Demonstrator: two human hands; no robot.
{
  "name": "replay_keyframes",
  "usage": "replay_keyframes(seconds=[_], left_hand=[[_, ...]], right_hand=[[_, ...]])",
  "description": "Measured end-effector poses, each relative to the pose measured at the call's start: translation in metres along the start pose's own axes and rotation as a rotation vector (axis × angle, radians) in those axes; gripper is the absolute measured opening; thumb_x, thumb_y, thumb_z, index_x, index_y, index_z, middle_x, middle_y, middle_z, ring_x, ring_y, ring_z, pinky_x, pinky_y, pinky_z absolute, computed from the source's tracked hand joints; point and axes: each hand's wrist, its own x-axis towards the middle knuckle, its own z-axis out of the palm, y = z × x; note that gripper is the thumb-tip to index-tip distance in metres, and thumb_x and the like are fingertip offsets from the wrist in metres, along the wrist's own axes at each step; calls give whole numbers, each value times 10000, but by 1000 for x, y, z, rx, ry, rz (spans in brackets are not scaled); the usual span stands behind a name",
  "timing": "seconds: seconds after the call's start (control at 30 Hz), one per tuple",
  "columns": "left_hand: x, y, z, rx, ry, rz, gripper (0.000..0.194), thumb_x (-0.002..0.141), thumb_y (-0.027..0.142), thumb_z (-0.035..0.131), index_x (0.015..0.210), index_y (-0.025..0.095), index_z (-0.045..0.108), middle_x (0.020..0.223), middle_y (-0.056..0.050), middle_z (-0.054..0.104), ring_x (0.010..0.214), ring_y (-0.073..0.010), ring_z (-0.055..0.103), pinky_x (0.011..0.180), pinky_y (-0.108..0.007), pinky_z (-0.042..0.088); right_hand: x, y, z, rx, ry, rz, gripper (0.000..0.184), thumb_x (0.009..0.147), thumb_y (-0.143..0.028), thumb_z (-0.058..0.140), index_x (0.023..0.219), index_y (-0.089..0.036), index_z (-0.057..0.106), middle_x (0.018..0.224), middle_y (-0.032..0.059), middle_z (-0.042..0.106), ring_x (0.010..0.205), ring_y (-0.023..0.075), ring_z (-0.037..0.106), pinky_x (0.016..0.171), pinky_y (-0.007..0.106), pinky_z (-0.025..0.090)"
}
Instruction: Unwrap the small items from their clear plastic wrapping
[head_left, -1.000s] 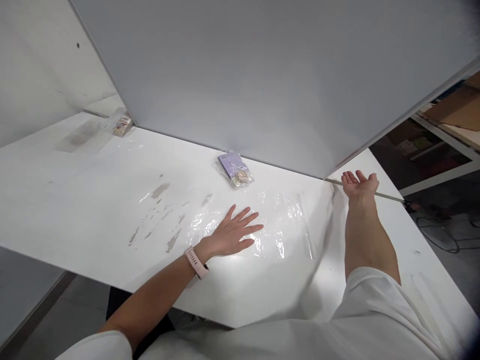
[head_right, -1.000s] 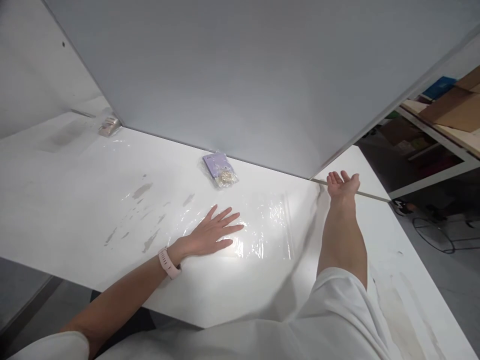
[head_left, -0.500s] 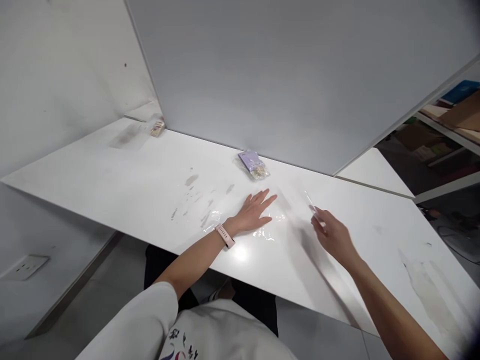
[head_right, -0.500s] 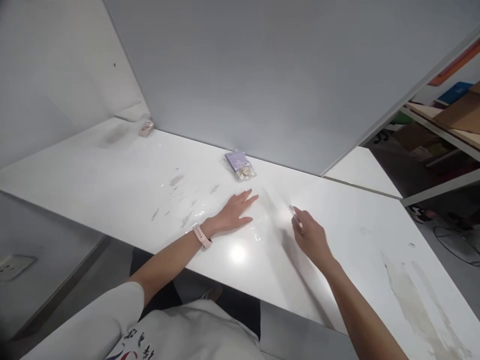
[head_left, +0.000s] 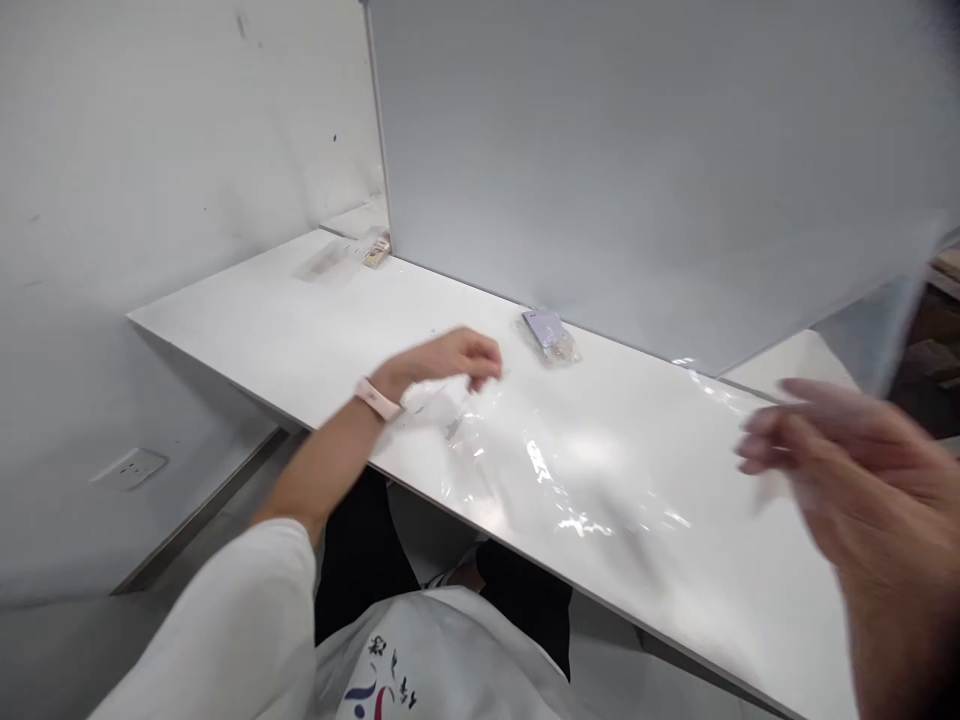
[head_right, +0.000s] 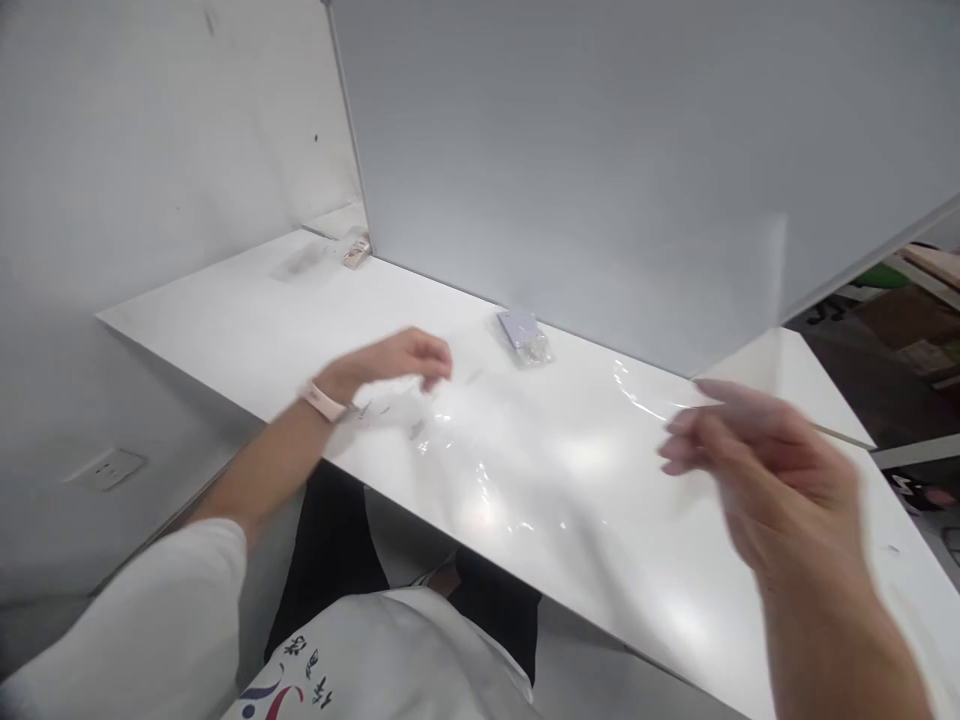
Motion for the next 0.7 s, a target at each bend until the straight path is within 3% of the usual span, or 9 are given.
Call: replay_keyframes(seconds=[0.07,0.17,0.27,0.33,0.43,0.5,0.57,0.63,0.7], left_hand=[[-9,6,-48,246,132,-107,178,886,283,653,846,122,719,712,-22,674,717,-137,644,809,-351,543],[-6,10,-109,722,254,-317,223,886,271,664,893,57,728,863,-26,687,966,-212,653,956,-450,492],[9,-1,-131,1039,370,-426,186,892,196,670,902,18,722,1163,-97,664,1280,-339,503,1133,-620,272],[17,-20,-126,1136,475,-379,221,910,112,631,1107,38,699,1452,-152,507,1448,-376,301,1189,-647,76],[18,-64,-101,1141,530,-373,638,935,227,630,1520,135,392,1666,-172,155,1542,-369,59,1218,-612,4],[11,-100,-78,1037,428,-419,722,977,416,539,1590,168,247,1683,-155,86,1552,-363,6,1219,-614,24],[2,-135,-54,952,330,-448,711,999,533,394,1603,210,207,1690,-109,66,1556,-347,-13,1215,-623,10],[-7,-161,-35,885,279,-468,696,1000,584,275,1607,252,191,1691,-76,92,1560,-324,10,1219,-609,5],[-11,-175,-24,849,264,-474,707,991,609,215,1610,270,170,1692,-62,84,1561,-315,8,1218,-607,-16]], right_hand=[[4,5,52,221,-111,233,377,762,-504,771,1098,-346,709,886,70,719,718,230,712,598,396,613],[-2,5,133,409,-473,615,337,808,-445,749,1029,-196,698,824,83,742,715,197,725,631,322,617],[-6,2,204,553,-592,817,168,916,-315,652,960,-152,658,793,100,746,706,182,734,636,276,609],[-5,3,238,622,-570,877,117,954,-250,592,925,-145,633,806,119,750,705,168,734,651,256,607],[-2,10,263,644,-531,920,82,957,-222,578,956,-144,602,801,117,743,672,152,715,656,257,607],[-1,19,261,604,-500,921,148,930,-279,623,1001,-158,577,735,80,714,579,144,662,569,262,582],[0,28,250,529,-426,873,270,893,-356,660,1073,-179,567,667,19,659,485,121,566,452,241,499],[4,33,237,428,-326,759,354,857,-390,674,1142,-201,584,659,-25,612,459,93,484,411,221,417],[13,33,230,334,-278,607,350,830,-372,668,1138,-212,625,703,-31,602,490,82,467,446,227,412]])
